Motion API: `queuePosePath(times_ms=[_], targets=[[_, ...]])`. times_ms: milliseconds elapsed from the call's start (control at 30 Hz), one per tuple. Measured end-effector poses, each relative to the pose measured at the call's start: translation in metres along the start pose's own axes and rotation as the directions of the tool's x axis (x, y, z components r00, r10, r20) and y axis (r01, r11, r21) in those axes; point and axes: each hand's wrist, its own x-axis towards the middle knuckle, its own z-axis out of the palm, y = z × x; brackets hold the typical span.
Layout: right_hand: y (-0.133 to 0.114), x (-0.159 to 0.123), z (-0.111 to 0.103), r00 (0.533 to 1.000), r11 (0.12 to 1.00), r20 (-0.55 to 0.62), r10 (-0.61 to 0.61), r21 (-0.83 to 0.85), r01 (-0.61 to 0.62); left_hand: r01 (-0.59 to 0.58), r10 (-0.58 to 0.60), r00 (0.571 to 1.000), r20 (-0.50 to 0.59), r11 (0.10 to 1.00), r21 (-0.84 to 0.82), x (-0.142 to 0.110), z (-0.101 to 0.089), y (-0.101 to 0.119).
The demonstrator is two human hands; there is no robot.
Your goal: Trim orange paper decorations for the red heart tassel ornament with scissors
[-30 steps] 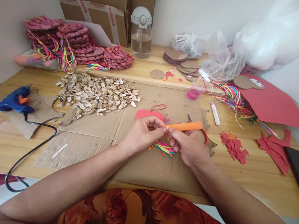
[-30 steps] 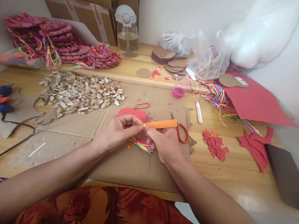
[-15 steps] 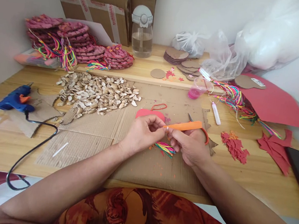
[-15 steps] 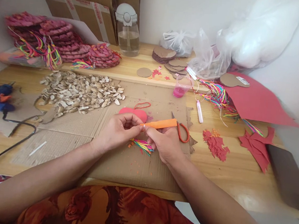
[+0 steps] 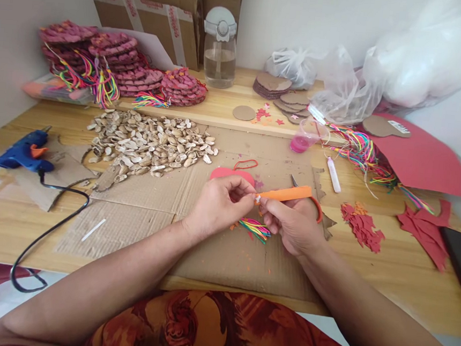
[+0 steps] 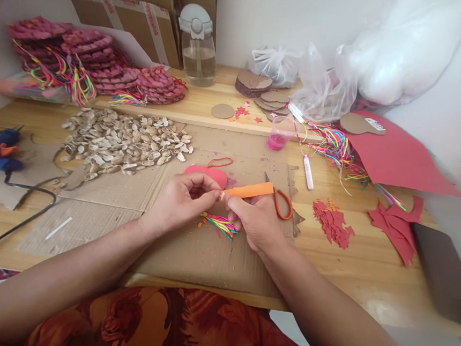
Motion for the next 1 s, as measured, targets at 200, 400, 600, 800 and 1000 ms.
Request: queuePosePath(times_ms=[200, 400, 600, 800, 1000], targets=[[-0.0029, 0.0013, 0.0004, 1.000, 1.000, -0.027, -0.009, -0.018, 0.009, 0.075, -0.073, 0.997, 0.024, 0.992, -0.096, 0.0007, -0.0027, 0.0061], [-0.0026, 0.0002, -0.0002, 1.000, 1.000, -0.016, 0.009, 0.000, -0.009, 0.112, -0.102, 0.991, 0.082, 0.986, -0.126, -0.0001, 0.0002, 0.0043], [-0.0041, 0.0004, -0.0025, 0.996, 0.995, 0.052, 0.071, 0.069, -0.075, 0.214, -0.181, 0.972, 0.153, 0.947, -0.241, 0.0022, -0.0003, 0.0006], [-0.0096, -0.0016, -0.0053, 0.984, 0.982, 0.146, 0.097, 0.150, -0.119, 0.277, -0.227, 0.957, 0.181, 0.899, -0.338, 0.0025, -0.0028, 0.0044], [-0.0051, -0.0011, -0.0009, 0.991, 0.998, 0.123, 0.044, 0.048, -0.050, 0.261, -0.208, 0.960, 0.188, 0.907, -0.331, 0.0021, -0.0022, 0.0056]])
